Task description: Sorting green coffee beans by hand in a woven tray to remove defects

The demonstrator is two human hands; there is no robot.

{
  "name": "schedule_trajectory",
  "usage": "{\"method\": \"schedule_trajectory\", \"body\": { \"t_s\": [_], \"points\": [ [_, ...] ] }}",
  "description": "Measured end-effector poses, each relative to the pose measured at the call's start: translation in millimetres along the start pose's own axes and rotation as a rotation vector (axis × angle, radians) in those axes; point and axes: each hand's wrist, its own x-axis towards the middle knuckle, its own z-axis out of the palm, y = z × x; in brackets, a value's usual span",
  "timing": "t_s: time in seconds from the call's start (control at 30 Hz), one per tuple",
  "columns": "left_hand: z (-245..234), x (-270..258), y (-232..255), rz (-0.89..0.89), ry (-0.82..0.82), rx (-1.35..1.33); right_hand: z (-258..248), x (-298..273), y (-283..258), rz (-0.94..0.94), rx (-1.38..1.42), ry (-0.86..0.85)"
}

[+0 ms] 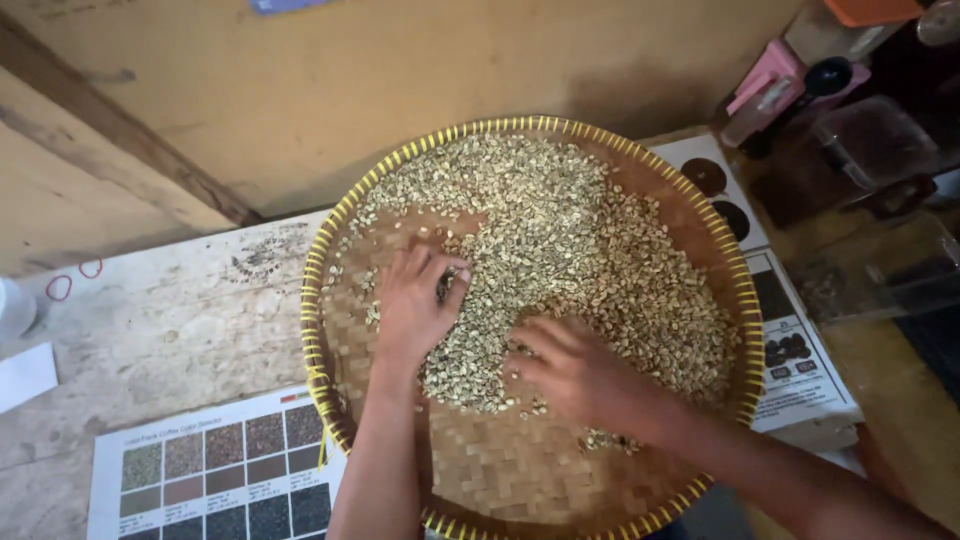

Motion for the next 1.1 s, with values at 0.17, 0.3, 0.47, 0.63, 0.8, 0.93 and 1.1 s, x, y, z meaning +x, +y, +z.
{"method": "schedule_trajectory", "body": {
  "t_s": [0.17, 0.3, 0.47, 0.63, 0.8, 0.93, 1.1],
  "points": [
    [20, -6, -17, -0.013, 0.007, -0.034, 16, 28, -18, -0.142, 0.026, -0.021],
    [27, -10, -23, -0.004, 0.012, -0.010, 27, 26, 13, -0.106, -0.157, 0.108],
    [20, -7, -17, -0.001, 0.000, -0.030, 20, 27, 12, -0.040, -0.085, 0.051],
    [27, -10, -26, -0.006, -0.054, -0.009, 8, 41, -9, -0.024, 0.086, -0.151],
    [25, -11, -27, -0.002, -0.017, -0.019, 11, 28, 12, -0.119, -0.014, -0.030],
    [21, -6, -21, 0.004, -0.016, -0.026, 17, 34, 23, -0.030, -0.031, -0.016],
    [26, -8, -9, 0.075, 0.006, -0.038, 22, 37, 35, 0.123, -0.028, 0.031]
  ]
}}
